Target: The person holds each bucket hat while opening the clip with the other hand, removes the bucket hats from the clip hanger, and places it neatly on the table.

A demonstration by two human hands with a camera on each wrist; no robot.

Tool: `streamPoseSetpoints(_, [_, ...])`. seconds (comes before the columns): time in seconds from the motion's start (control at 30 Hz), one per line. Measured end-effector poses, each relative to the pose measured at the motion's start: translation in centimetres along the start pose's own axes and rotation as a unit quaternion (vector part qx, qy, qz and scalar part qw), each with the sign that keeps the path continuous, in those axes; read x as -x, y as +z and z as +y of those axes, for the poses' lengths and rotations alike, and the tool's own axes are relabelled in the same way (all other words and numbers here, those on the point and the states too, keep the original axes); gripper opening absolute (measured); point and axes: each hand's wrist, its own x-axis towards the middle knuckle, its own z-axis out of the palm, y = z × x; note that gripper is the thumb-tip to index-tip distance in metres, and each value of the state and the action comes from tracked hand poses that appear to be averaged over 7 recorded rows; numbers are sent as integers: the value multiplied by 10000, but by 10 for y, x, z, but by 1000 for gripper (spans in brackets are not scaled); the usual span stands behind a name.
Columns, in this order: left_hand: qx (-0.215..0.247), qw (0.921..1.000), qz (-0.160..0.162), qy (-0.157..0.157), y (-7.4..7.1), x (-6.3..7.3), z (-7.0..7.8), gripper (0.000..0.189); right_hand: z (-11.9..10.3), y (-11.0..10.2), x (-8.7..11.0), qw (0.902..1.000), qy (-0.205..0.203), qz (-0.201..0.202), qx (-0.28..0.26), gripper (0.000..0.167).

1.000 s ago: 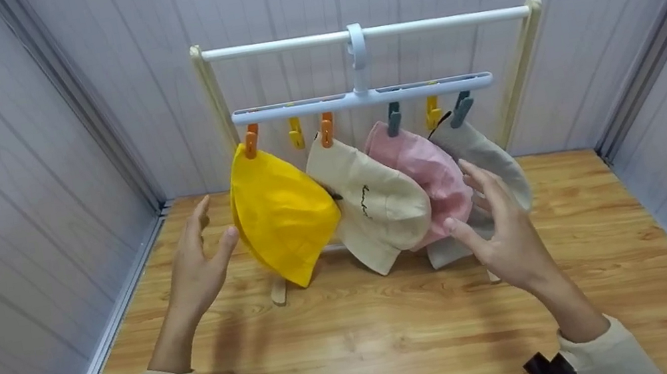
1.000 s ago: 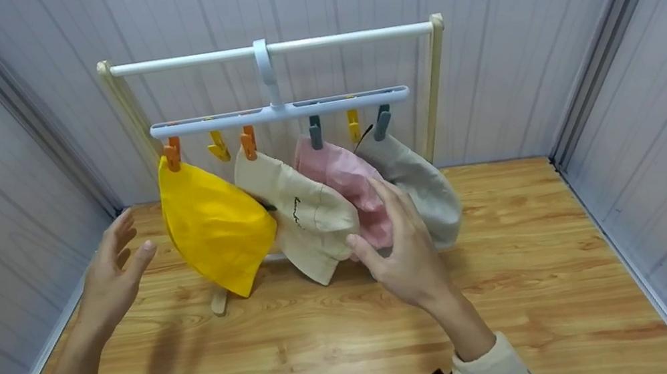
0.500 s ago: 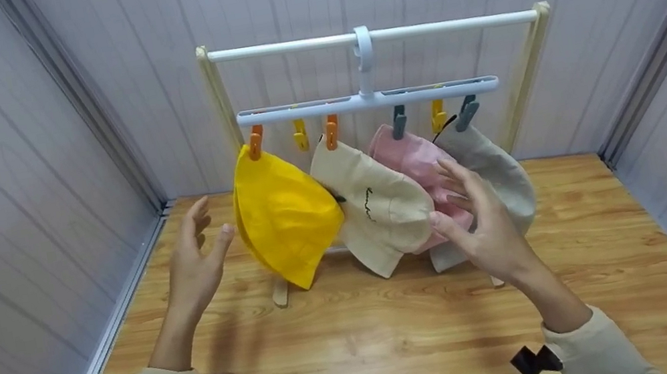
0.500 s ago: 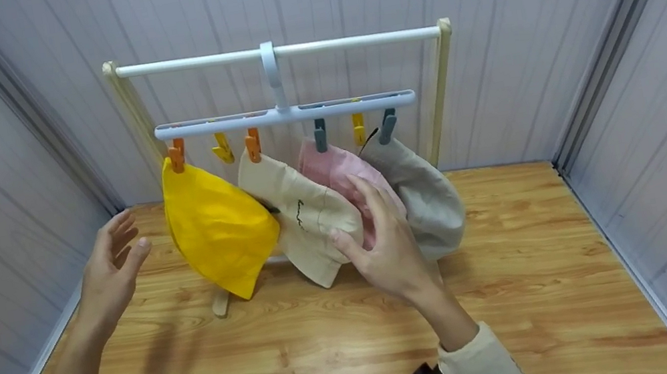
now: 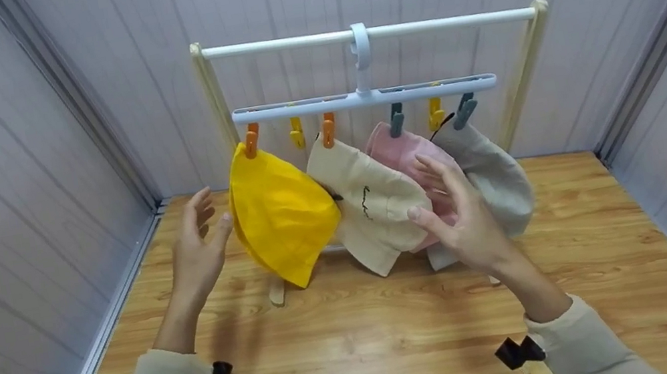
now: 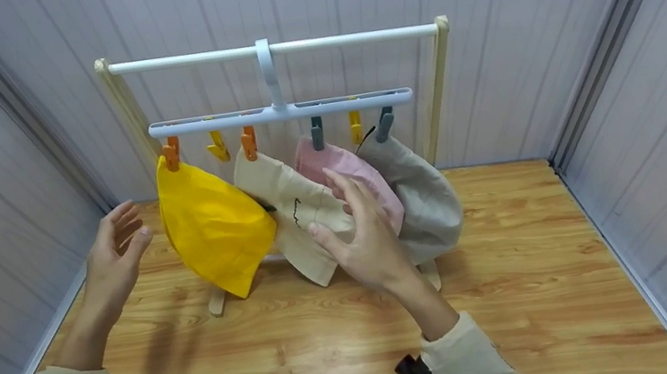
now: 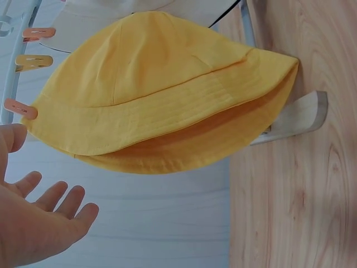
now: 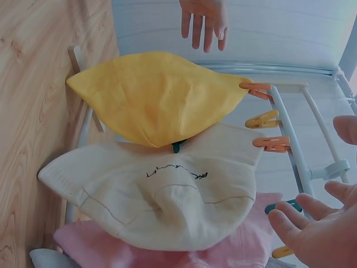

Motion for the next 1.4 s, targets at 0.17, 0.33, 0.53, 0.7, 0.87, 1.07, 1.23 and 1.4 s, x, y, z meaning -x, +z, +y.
streamPoseSetpoints(0.17, [20, 10000, -96, -10, 6, -8, 3, 60, -2, 5, -9, 10000, 12, 24, -39, 72])
streamPoseSetpoints(0.33, [-39, 10000, 33, 3, 4, -11, 0, 58, -5, 14, -19, 9997, 99, -155, -152, 70])
streamPoseSetpoints(0.53, [91, 9999, 90, 51, 5, -19, 2, 56, -10, 23, -32, 9986, 175, -345, -359, 69])
streamPoseSetpoints(0.7, [153, 9999, 51, 15, 9, -27, 3, 56, -12, 31, -41, 9980, 144, -424, -452, 69])
streamPoseSetpoints(0.87, [45, 10000, -56, 11, 5, -32, 3, 57, -15, 43, -49, 9967, 142, -428, -680, 65])
streamPoseSetpoints(1.07, [14, 9999, -100, -55, 5, -40, 4, 57, -14, 58, -56, 9954, 226, -526, -764, 62])
streamPoseSetpoints(1.23, [98, 9998, -115, -92, 9, -46, 4, 55, -15, 67, -62, 9956, 315, -617, -632, 61])
streamPoseSetpoints(1.4, [51, 9999, -77, -40, 11, -50, 2, 54, -19, 77, -70, 9938, 334, -797, -707, 61])
